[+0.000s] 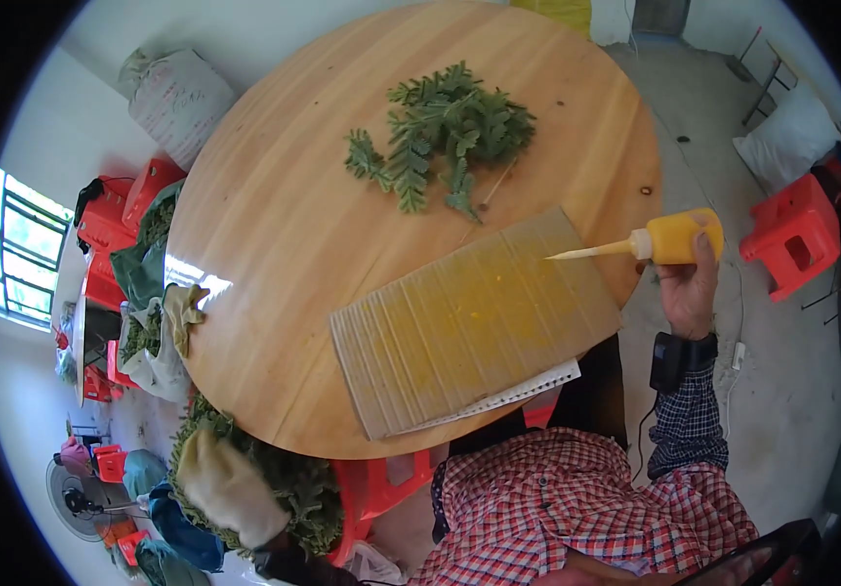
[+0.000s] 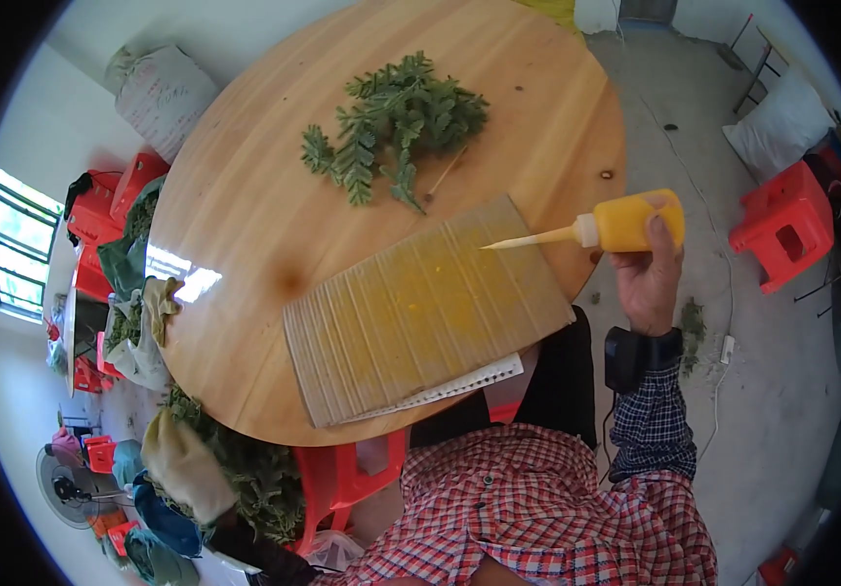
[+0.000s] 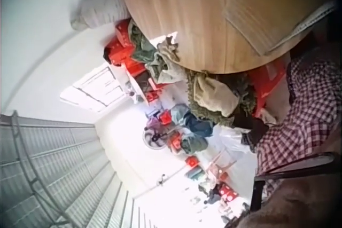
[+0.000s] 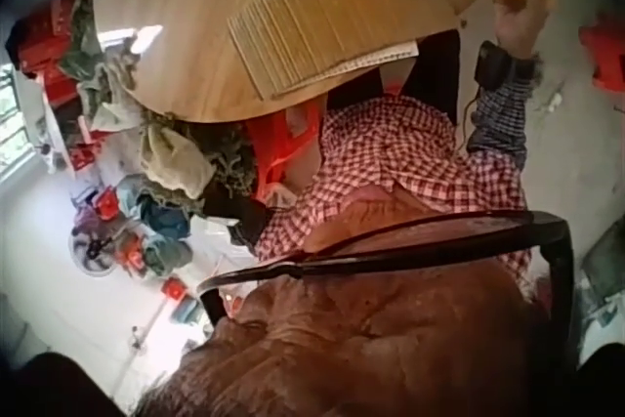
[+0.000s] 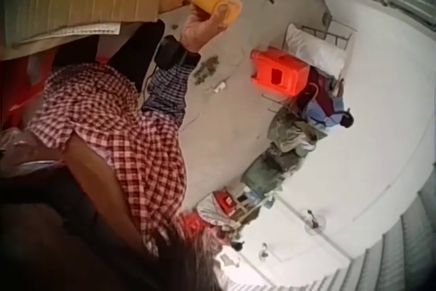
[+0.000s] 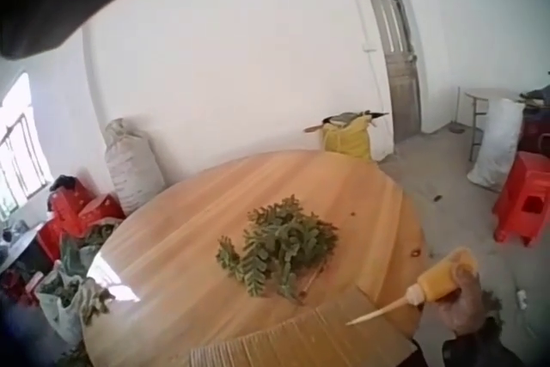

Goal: The person picks up a green branch, places it on a piece of cardboard, and applies glue from a bottle along the stem. They repeat this process for several branches, handling them one at a time and setting them aside on the table.

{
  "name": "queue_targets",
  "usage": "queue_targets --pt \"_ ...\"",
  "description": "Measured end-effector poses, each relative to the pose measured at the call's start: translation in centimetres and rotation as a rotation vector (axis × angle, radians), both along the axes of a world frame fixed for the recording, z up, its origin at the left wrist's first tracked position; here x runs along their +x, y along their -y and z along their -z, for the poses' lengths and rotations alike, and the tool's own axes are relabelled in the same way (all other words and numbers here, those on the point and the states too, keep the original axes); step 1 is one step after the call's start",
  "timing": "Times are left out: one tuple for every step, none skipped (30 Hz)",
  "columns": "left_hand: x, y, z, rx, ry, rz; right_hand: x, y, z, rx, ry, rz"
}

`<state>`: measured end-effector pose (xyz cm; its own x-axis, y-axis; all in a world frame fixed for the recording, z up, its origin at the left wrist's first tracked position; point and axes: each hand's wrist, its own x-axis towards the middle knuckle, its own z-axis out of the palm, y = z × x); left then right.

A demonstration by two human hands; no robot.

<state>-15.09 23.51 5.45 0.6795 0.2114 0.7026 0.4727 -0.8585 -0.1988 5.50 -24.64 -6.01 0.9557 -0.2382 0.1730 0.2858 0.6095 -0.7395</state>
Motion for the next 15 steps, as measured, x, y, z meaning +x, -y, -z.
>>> queue_targets --pt "2.9 2.4 0.4 -0.179 0.007 0.137 0.0 0.3 0.1 -0.008 0.002 0.008" --pt "5.6 4.4 0.8 -0.351 0.016 0.263 0.1 0.4 0.2 -0.008 0.008 0.005" --pt "8.7 6.3 1.2 -0.423 -0.013 0.413 0.1 0.5 0.3 -0.004 0.01 0.012" --pt "11.8 8.6 1.4 -0.565 -0.103 0.525 0.0 0.9 0.6 0.008 -0.014 0.036" --pt "14.3 10.5 2.1 -0.556 -0.205 0.525 0.0 0.8 0.7 0.02 -0.031 0.047" --pt "16.6 12.2 3.0 -0.547 -0.307 0.525 0.0 0.8 0.8 0.032 -0.049 0.061" --pt "18.8 13.9 3.6 -0.52 -0.329 0.568 0.0 1.1 0.9 0.039 -0.046 0.07" --pt "20.5 15.0 3.8 -0.489 -0.347 0.605 -0.3 1.2 0.7 0.038 -0.038 0.068" --pt "22.0 15.7 4.0 -0.479 -0.344 0.608 -0.5 1.4 0.5 0.035 -0.032 0.066" --pt "23.3 16.3 4.1 -0.503 -0.353 0.592 -0.7 1.6 0.5 0.03 -0.027 0.066" --pt "24.4 17.0 4.5 -0.532 -0.364 0.581 -0.9 2.0 0.5 0.031 -0.026 0.076" --pt "25.2 17.4 4.9 -0.53 -0.366 0.587 -1.1 2.4 0.5 0.035 -0.034 0.1" --pt "26.0 17.9 5.5 -0.513 -0.406 0.555 -1.2 2.8 0.7 0.038 -0.045 0.124" --pt "26.5 18.3 6.1 -0.496 -0.445 0.519 -1.3 3.1 0.8 0.04 -0.056 0.146" --pt "26.7 18.4 6.6 -0.479 -0.484 0.48 -1.3 3.2 0.9 0.039 -0.059 0.147"
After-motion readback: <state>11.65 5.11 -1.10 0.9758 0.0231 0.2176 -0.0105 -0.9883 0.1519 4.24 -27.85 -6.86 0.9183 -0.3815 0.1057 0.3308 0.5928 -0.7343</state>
